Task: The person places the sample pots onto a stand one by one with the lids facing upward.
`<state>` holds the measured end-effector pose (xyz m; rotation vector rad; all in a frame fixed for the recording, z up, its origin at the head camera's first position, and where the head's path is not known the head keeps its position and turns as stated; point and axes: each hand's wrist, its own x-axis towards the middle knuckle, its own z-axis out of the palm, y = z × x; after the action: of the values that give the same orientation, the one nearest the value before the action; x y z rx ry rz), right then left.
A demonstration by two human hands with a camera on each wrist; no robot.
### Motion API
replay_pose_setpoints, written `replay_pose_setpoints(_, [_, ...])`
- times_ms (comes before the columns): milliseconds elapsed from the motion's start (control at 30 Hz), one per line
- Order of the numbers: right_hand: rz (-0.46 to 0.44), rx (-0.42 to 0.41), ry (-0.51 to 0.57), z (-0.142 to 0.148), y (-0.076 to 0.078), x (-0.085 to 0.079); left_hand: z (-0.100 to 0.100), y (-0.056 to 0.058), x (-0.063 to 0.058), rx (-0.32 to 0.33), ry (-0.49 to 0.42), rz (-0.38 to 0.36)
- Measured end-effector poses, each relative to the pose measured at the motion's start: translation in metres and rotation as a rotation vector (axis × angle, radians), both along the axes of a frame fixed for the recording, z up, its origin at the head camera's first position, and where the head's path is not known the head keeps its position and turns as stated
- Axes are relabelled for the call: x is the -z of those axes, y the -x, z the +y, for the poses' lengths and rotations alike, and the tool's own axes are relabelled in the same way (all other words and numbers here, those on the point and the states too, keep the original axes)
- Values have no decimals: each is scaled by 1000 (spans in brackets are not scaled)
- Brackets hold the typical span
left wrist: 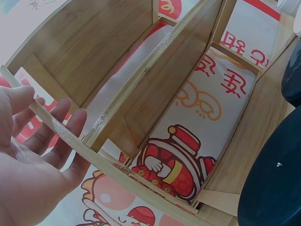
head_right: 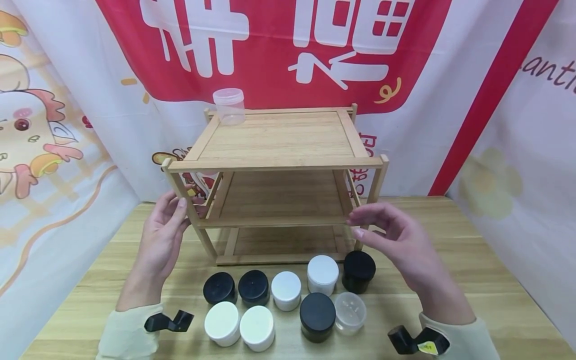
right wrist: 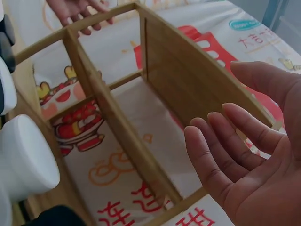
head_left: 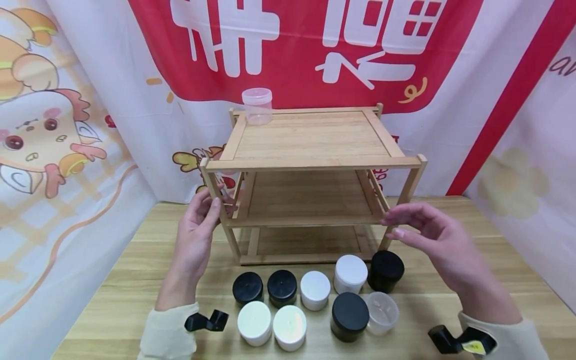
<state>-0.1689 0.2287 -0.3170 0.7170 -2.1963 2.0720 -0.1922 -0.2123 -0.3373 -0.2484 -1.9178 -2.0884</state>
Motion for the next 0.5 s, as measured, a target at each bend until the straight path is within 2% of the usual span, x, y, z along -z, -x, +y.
replay_pose_setpoints(200, [-4,2,-25,6,2,15,0,0,1,6,8,-12])
replay_pose_setpoints(367, [-18,47,-113,11,4,23,0,0,1,2,0,-15])
replay_pose_setpoints(500, [7,74,-177,15,7,26,1,-1,0,-5,-3,-19])
